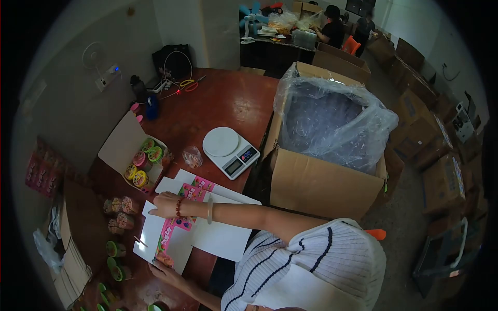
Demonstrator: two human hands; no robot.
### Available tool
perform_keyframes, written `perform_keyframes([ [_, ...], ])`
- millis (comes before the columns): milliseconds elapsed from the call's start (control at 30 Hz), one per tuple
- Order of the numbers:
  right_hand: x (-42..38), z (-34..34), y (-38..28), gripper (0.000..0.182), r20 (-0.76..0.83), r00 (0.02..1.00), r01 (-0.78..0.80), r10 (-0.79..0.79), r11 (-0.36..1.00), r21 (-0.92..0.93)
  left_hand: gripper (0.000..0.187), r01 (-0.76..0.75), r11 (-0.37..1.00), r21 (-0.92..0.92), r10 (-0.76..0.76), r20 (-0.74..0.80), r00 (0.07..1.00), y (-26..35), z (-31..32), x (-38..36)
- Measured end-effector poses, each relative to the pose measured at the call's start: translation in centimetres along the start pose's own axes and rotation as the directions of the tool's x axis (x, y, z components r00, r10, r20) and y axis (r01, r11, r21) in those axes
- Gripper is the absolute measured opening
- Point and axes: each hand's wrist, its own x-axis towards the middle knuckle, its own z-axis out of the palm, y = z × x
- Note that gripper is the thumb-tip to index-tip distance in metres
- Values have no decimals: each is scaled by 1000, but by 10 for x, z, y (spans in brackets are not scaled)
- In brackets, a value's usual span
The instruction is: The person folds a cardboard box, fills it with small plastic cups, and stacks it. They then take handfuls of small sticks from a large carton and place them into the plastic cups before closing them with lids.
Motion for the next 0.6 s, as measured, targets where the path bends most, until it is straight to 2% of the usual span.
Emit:
perform_keyframes([
  [33, -2, -1, -6, 46, -80, 990, 114, -117, 993, -42, 58, -21, 1000, 2, 21, -24, 1000, 36, 4, -8],
  [100, -24, -15, -34, 38, -353, 913, 272, -203, 949, 158, 59, -36, 999, 4, 36, -42, 998, 91, -3, -7],
  [133, -29, -16, -44, 29, -492, 826, 436, -274, 865, 249, 60, -76, 996, -36, 78, 34, 996, 114, -12, -5],
  [167, -39, -22, -55, 27, -544, 778, 504, -314, 829, 244, 60, -114, 990, -78, 122, 110, 986, 127, -20, -5],
  [200, -52, -30, -63, 24, -594, 724, 572, -350, 786, 234, 60, -91, 988, -126, 112, 169, 979, 121, -37, 6],
  [233, -67, -31, -67, 23, -617, 707, 610, -346, 740, 283, 60, 76, 987, -142, -45, 210, 977, 116, -48, 10],
  [300, -103, -32, -64, 23, -557, 783, 508, -277, 802, 314, 59, 405, 902, -148, -356, 277, 893, 128, -66, 14],
  [333, -116, -26, -54, 21, -564, 782, 495, -267, 815, 301, 62, 220, 940, -261, -168, 210, 963, 80, -71, 25],
  [367, -129, -25, -41, 19, -583, 771, 506, -257, 803, 316, 63, 155, 973, -170, -126, 170, 977, 100, -60, 6],
  [400, -144, -24, -28, 18, -596, 766, 512, -242, 790, 337, 66, 93, 993, -70, -83, 129, 988, 123, -50, -13],
  [433, -155, -25, -12, 16, -621, 746, 476, -241, 845, 244, 68, 38, 999, 34, -41, 89, 995, 145, -40, -33],
  [467, -164, -28, 0, 15, -634, 733, 434, -247, 887, 155, 61, -49, 980, 191, 33, 82, 996, 130, -35, -44],
  [533, -181, -36, 3, 18, -664, 737, 270, -124, 955, 121, 49, -190, 846, 499, 181, 67, 981, 99, -30, -68],
  [567, -185, -39, 6, 26, -664, 736, 186, -132, 982, 11, 38, 124, 972, 201, -149, 115, 982, 148, -11, -67],
  [600, -189, -43, 3, 32, -648, 754, 94, -103, 994, -49, 34, 133, 987, 87, -141, 97, 985, 176, 1, -74],
])
